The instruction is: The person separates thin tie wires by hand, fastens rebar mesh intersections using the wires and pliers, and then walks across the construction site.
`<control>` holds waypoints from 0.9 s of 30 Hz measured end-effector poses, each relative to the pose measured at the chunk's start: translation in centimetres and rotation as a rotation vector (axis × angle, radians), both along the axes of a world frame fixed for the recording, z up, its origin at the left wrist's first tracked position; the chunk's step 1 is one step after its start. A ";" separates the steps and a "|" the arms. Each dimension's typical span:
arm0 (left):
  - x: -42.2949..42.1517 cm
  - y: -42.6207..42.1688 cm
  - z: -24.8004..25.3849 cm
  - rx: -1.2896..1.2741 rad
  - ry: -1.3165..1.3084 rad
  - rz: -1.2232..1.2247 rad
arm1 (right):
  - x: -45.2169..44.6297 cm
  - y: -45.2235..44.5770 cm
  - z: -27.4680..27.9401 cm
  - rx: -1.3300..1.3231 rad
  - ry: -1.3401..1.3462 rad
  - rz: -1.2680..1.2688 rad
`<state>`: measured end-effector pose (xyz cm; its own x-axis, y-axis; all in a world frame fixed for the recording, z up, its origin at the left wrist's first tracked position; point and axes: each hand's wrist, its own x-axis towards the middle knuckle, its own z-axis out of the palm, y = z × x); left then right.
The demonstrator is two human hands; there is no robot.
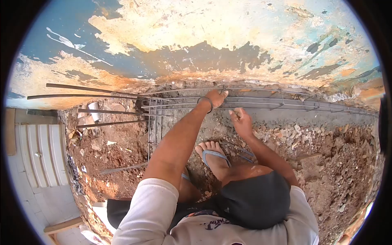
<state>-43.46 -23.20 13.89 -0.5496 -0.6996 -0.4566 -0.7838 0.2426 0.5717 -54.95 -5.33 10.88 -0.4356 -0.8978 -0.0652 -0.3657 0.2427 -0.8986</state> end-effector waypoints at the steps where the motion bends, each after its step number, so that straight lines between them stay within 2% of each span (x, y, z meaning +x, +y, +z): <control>1: 0.0 -0.6 0.2 0.014 -0.002 0.003 | 0.4 -0.9 -0.9 0.014 -0.002 0.003; 3: 0.4 -1.2 1.3 0.435 0.081 0.072 | 1.1 -2.3 -2.7 0.002 -0.238 -0.027; 4: 0.3 -1.2 1.8 0.450 0.081 0.085 | 1.3 -2.7 -3.1 0.019 -0.239 -0.017; 6: 0.0 -1.1 3.3 0.528 0.086 0.262 | 1.7 -3.7 -3.0 0.070 -0.488 -0.046; 7: 0.1 -1.0 4.4 0.530 0.080 0.262 | 2.1 -3.8 -3.1 0.082 -0.487 -0.034; 9: 0.4 -1.0 3.9 0.551 0.133 0.309 | 2.9 -4.3 -3.0 -0.060 -0.655 -0.141; 11: 0.7 -1.3 3.2 0.563 0.181 0.344 | 3.1 -4.3 -2.2 -0.057 -0.624 -0.166; 13: 1.3 -2.0 2.4 0.701 0.224 0.325 | 3.5 -4.4 -1.7 -0.065 -0.601 -0.205; 17: 1.6 -1.5 3.2 0.671 0.273 0.312 | 2.5 -3.7 -2.0 -0.119 -0.641 -0.254; 19: 2.2 -1.8 3.0 0.798 0.275 0.309 | 1.7 -3.4 -1.0 -0.093 -0.669 -0.283; 24: 1.9 -1.0 1.6 0.686 0.391 0.378 | 3.2 -2.8 2.3 0.339 -0.767 -0.190; 26: 1.9 -0.7 2.2 0.655 0.404 0.392 | 3.9 -3.4 1.3 0.372 -0.816 -0.191; 27: 1.9 -0.9 2.7 0.607 0.327 0.348 | 3.9 -4.1 0.9 0.372 -0.987 -0.199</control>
